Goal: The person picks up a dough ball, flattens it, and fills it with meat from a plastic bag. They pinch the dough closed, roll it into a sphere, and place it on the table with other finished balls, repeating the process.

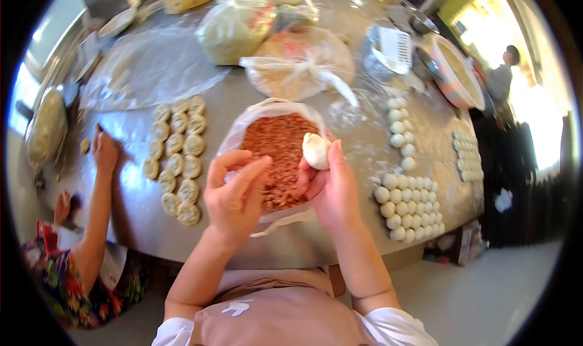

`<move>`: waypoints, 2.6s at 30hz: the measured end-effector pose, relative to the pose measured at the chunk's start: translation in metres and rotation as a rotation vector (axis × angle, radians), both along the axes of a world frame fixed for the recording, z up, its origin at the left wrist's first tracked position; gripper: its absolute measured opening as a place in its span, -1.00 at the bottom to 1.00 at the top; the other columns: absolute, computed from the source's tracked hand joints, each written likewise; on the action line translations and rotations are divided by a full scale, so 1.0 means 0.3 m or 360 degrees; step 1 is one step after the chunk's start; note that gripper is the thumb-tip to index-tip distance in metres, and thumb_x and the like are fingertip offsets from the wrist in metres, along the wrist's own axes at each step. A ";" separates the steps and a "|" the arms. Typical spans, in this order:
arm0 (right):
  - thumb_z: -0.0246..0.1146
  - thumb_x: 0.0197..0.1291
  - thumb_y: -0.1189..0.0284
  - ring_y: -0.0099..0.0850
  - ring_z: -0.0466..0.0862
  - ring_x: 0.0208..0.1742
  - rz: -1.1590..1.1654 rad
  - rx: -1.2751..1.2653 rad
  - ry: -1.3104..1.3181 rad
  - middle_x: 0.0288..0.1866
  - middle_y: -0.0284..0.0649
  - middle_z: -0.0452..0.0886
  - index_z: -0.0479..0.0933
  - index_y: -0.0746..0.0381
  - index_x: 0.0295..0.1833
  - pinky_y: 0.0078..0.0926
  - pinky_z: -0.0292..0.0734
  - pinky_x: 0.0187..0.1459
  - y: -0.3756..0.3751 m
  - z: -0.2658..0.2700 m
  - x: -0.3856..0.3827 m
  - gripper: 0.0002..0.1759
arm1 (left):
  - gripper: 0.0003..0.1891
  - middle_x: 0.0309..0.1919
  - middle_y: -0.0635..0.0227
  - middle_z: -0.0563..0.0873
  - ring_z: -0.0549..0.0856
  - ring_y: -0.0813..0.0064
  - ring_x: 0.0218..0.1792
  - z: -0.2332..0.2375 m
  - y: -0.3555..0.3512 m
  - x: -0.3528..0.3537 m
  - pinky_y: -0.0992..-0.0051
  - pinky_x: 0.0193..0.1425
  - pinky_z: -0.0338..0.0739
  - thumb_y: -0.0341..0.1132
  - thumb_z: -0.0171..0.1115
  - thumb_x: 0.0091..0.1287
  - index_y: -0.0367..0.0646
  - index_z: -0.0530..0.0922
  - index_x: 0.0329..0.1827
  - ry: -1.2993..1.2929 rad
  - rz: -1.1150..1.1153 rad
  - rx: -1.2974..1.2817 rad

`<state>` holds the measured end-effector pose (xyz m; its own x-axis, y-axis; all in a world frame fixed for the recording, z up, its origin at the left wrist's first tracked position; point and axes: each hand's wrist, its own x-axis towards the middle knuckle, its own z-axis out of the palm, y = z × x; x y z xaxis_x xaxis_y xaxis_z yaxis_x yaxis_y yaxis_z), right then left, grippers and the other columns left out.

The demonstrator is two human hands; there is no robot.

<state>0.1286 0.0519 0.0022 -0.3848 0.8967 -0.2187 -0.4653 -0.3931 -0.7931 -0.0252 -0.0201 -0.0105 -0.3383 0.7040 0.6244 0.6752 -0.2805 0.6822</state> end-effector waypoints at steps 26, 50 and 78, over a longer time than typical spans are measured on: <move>0.46 -0.02 0.36 -0.06 0.62 -0.10 -0.0421 0.1050 -0.3015 -0.11 -0.01 0.61 0.50 0.28 -0.07 -0.20 0.53 -0.05 0.478 -0.325 0.800 -0.57 | -0.71 0.06 0.15 0.56 0.55 0.35 0.02 0.009 -0.119 -0.072 0.47 0.08 0.44 -0.39 0.34 0.23 -0.29 0.59 -0.01 -0.0289 -0.0074 -0.0594; 0.36 0.14 0.41 -0.24 0.70 -0.20 -0.0234 0.1634 -0.1865 -0.15 -0.10 0.69 0.56 0.26 0.01 -0.41 0.61 -0.16 0.150 -0.012 0.319 -0.68 | -0.44 0.29 -0.04 0.40 0.39 0.06 0.30 -0.347 -0.430 -0.483 0.22 0.37 0.28 -0.20 0.16 0.42 -0.37 0.28 0.37 0.0105 0.1109 -0.0986; 0.33 0.10 0.31 -0.08 0.58 -0.01 0.1372 0.1928 -0.2116 -0.09 -0.02 0.58 0.58 0.25 0.04 -0.20 0.48 0.07 0.080 0.036 -0.145 -0.60 | -0.64 -0.36 0.33 0.64 0.66 0.44 -0.35 -0.324 -0.345 -0.365 0.46 -0.29 0.53 -0.38 0.44 0.14 -0.19 0.43 -0.10 -0.1001 0.0904 -0.0590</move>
